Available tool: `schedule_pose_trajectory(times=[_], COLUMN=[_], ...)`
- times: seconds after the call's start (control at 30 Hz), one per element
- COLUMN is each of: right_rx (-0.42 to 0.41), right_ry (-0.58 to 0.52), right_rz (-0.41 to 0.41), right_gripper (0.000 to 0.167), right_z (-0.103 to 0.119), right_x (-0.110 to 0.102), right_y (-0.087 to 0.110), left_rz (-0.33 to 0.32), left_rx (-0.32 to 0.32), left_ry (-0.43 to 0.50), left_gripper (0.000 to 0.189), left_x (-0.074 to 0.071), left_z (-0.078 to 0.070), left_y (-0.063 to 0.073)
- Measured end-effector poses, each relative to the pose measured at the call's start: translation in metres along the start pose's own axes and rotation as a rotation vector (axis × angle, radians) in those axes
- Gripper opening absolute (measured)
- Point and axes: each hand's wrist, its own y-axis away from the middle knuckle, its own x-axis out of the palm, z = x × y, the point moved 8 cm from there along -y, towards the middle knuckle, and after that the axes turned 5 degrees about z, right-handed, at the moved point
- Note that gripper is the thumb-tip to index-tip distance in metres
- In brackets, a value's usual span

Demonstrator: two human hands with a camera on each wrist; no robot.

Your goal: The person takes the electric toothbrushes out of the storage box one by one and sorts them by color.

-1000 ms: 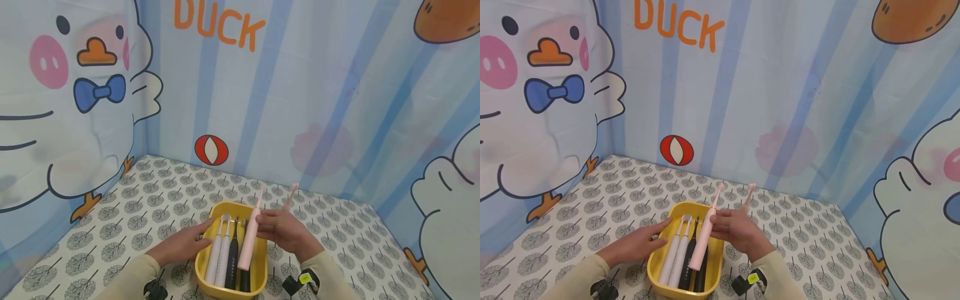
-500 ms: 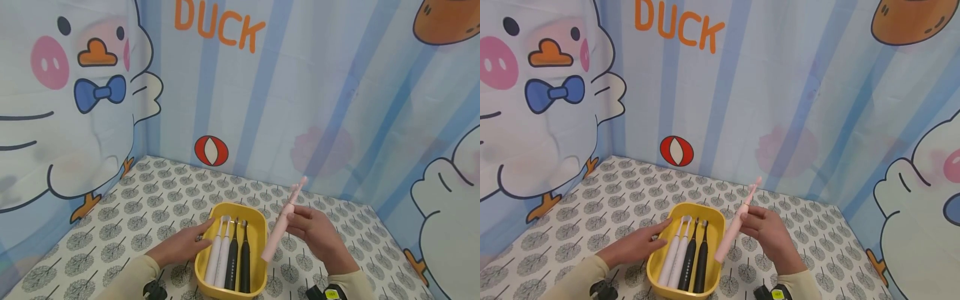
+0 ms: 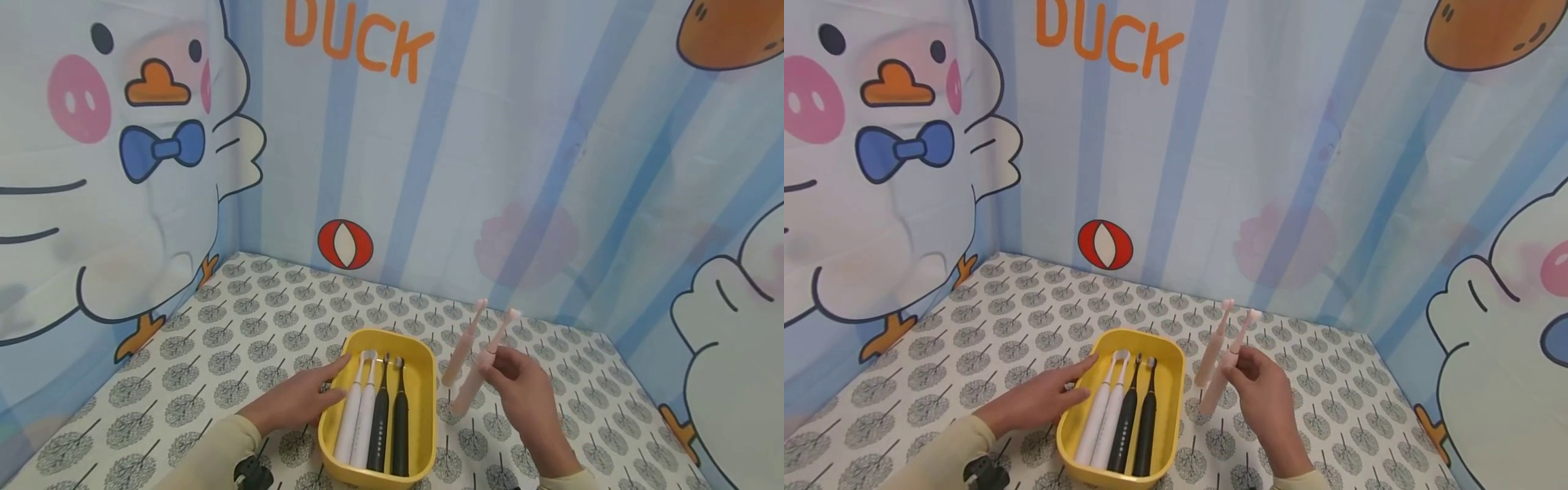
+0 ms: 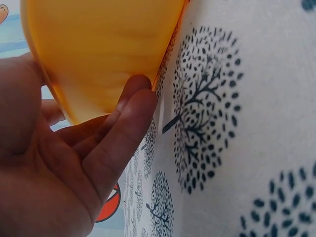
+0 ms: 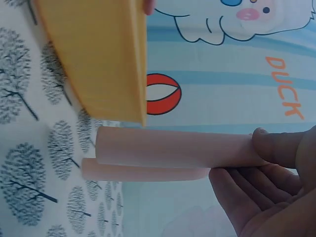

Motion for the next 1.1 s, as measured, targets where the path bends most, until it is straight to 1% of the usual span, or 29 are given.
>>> schedule_pose_trajectory(times=[0.13,0.37,0.57,0.77,0.93,1.1], right_rx=[0.019,0.03,0.01,0.022,0.018,-0.016], right_ry=[0.057,0.054,0.083,0.098,0.103,0.121], right_rz=[-0.042,-0.059,-0.078,-0.118,-0.108,-0.084], right_gripper=[0.044,0.04,0.035,0.033,0.036,0.038], right_z=[-0.009,-0.019,-0.025,-0.03,-0.03,-0.027], right_x=[0.006,0.016,0.023,0.025,0.027,0.026], right_y=[0.002,0.004,0.005,0.009,0.01,0.007], left_rz=[-0.002,-0.009,-0.031,-0.014,-0.008,-0.04], left_rx=[-0.005,-0.029,-0.05,-0.053,-0.057,-0.058], left_ry=[-0.014,-0.04,-0.077,-0.077,-0.098,-0.129], left_gripper=[0.066,0.066,0.065,0.065,0.064,0.064], left_x=[0.0,-0.001,-0.002,-0.002,-0.004,-0.005], left_z=[0.0,0.0,0.0,0.002,0.003,0.0], left_y=[-0.001,-0.001,-0.001,0.0,0.002,0.002])
